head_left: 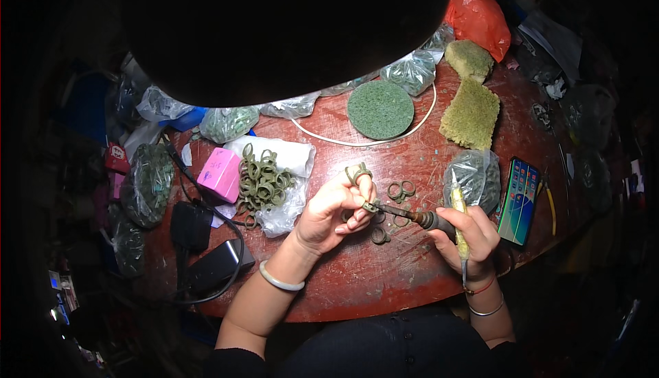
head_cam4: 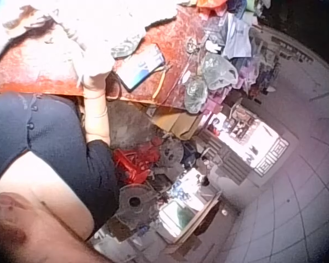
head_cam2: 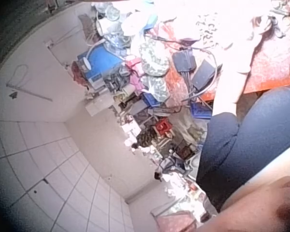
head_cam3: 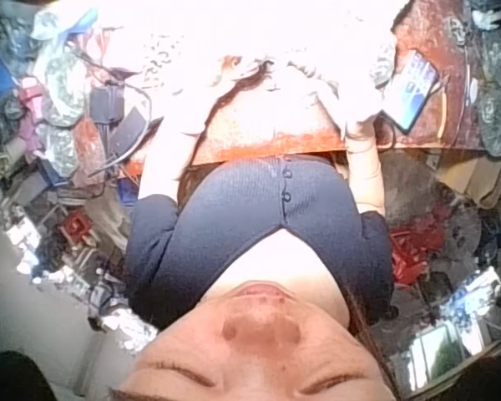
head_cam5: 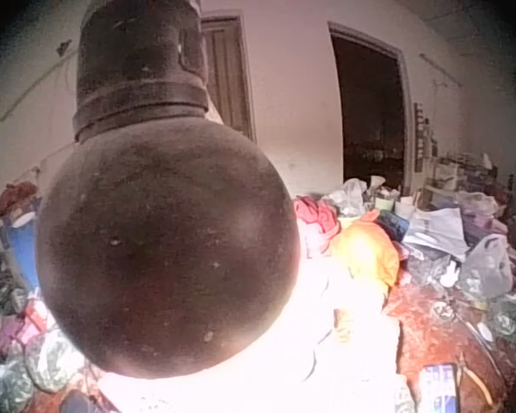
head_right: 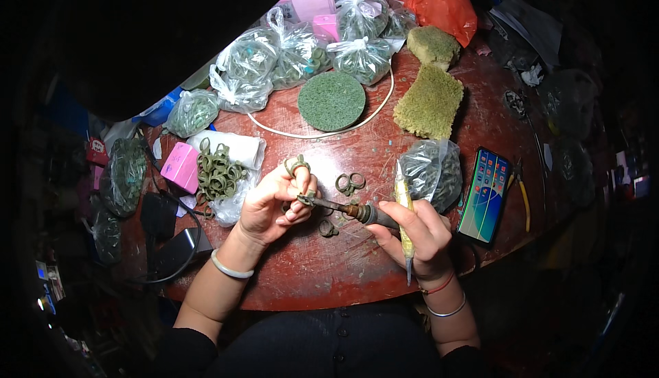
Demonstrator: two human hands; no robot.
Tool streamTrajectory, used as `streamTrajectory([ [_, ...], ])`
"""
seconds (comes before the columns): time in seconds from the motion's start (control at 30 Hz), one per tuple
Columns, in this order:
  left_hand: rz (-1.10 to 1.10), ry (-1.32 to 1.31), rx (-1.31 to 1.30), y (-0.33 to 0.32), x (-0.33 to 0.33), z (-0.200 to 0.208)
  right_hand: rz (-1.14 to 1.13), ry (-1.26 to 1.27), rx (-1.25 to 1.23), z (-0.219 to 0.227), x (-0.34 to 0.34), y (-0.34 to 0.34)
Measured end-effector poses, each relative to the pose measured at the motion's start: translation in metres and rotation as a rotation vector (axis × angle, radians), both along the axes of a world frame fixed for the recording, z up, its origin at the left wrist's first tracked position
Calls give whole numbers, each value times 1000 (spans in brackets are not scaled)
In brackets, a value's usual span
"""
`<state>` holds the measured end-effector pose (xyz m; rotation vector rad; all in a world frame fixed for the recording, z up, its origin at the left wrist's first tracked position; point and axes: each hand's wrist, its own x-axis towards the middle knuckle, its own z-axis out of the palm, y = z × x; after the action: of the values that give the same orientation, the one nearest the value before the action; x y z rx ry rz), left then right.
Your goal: The recorder is using a soldering iron to join together several small green rings as part of a crafting process.
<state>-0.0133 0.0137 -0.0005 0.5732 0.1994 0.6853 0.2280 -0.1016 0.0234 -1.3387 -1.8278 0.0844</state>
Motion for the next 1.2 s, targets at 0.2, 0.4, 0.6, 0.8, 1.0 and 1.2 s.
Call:
streamTrajectory([
  [0.2,4,28,12,0,0,1,13,4,3,0,0,2],
  [0.4,16,84,56,0,-1,2,17,-1,-32,1,-1,1],
  [0.6,43,123,66,-1,-2,1,4,-2,-17,-1,2,0],
  [0.8,60,135,75,-1,-1,3,-21,15,-5,0,1,-2],
  [1.0,-32,-73,-151,2,-2,8,-32,12,13,-1,2,-3],
  [1.2,-139,-208,-385,0,-3,8,-15,27,12,-2,1,-2],
])
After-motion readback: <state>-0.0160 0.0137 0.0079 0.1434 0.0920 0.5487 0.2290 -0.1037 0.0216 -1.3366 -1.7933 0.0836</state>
